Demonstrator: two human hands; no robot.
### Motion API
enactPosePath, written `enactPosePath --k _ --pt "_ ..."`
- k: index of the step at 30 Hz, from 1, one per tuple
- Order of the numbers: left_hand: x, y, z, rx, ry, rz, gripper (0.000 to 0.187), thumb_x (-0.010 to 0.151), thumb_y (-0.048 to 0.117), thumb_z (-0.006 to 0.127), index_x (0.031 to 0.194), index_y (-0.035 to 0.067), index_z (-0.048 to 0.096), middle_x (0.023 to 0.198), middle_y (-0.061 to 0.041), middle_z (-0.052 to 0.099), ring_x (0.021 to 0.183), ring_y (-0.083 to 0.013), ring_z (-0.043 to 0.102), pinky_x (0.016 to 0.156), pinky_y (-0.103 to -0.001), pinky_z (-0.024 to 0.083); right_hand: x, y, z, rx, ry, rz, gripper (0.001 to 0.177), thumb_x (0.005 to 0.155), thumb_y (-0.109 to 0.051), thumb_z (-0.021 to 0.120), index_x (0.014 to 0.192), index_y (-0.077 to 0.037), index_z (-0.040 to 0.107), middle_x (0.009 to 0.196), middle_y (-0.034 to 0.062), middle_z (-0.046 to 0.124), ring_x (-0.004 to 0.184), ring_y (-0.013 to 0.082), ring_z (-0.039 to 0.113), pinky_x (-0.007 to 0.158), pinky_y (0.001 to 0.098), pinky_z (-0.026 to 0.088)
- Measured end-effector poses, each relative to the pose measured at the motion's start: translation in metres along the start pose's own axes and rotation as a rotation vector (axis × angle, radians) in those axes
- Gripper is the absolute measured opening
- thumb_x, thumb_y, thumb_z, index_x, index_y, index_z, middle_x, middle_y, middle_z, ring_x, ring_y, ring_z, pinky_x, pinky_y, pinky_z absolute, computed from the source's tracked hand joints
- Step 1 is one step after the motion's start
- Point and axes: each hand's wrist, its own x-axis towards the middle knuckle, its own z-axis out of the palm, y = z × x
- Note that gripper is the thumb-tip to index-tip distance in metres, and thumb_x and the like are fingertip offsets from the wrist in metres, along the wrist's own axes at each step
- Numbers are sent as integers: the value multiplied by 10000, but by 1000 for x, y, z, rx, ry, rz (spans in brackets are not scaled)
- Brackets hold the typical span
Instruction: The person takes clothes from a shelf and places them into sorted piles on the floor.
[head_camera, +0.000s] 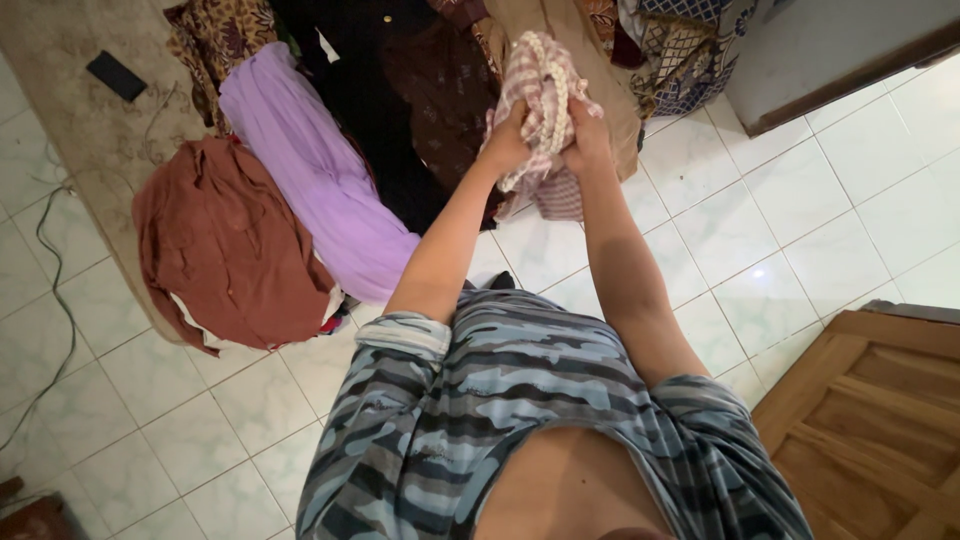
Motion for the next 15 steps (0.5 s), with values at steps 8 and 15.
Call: enactPosePath --k 8,15 --pt "12 -22 -3 16 317 124 744 829 -130 671 1515 -28 402 1485 -258 545 1377 -345 543 1147 -375 442 -9 -9 27 -140 -101 -36 392 938 -17 698 1303 97 612 1232 185 719 1113 294 710 979 406 595" --pt "-24 61 -46 -228 492 38 594 873 -91 656 1435 66 546 1335 -154 684 1049 -268 726 860 -382 577 -44 -31 83 -217 -113 -139 393 841 44 676 1216 1 567 1110 167 707 960 297 734 729 452 680"
